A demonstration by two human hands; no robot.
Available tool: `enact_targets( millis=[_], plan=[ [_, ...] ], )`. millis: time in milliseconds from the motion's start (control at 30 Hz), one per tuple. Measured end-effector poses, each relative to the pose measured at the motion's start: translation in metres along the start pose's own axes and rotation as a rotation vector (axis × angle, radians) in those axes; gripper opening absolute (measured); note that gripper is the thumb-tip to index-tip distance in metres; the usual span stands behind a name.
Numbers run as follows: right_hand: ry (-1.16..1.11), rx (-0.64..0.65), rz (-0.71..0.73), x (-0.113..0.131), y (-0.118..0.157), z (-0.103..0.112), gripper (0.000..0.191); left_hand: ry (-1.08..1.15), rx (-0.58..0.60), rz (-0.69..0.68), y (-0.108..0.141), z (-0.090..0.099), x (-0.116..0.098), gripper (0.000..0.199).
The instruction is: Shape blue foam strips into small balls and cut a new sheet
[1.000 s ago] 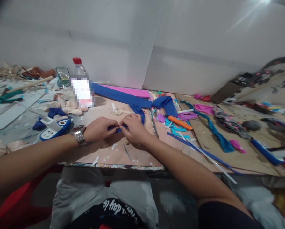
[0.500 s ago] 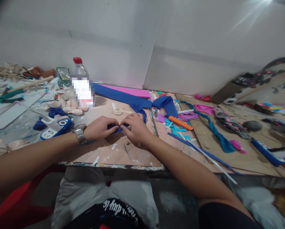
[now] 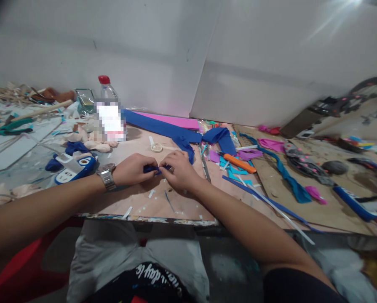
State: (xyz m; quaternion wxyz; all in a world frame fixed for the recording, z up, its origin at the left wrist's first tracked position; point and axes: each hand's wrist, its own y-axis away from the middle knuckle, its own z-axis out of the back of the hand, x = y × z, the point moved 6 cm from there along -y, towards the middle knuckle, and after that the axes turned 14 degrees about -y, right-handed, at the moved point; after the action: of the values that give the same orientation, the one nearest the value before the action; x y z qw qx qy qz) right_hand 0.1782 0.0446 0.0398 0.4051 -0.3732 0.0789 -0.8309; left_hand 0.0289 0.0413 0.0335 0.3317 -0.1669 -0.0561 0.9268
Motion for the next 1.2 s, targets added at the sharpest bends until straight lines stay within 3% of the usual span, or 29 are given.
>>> enact_targets(
  millis=[133,367,533,933,1100,1200],
  plan=[
    [0.000,0.019,0.002,-0.001,0.000,-0.002,0.008,-0.038,0.002,-0.030,0.000,0.000,-0.003,0.021],
    [0.025,0.005,0.015,0.000,0.000,0.000,0.008,0.149,0.007,0.006,0.001,0.005,-0.003,0.025],
    [0.022,0.019,0.004,0.002,0.000,0.002,0.008,0.161,-0.008,0.007,0.000,0.004,-0.001,0.025],
    [0.024,-0.005,0.020,0.005,-0.001,0.006,0.008,0.235,0.082,0.030,-0.002,0.001,0.003,0.027],
    [0.033,-0.005,0.036,0.005,0.000,0.006,0.005,0.354,0.169,0.033,-0.001,-0.004,0.002,0.029],
    [0.034,-0.014,0.036,0.002,-0.001,0.006,0.004,0.592,0.305,0.133,0.002,-0.012,0.001,0.025]
  ],
)
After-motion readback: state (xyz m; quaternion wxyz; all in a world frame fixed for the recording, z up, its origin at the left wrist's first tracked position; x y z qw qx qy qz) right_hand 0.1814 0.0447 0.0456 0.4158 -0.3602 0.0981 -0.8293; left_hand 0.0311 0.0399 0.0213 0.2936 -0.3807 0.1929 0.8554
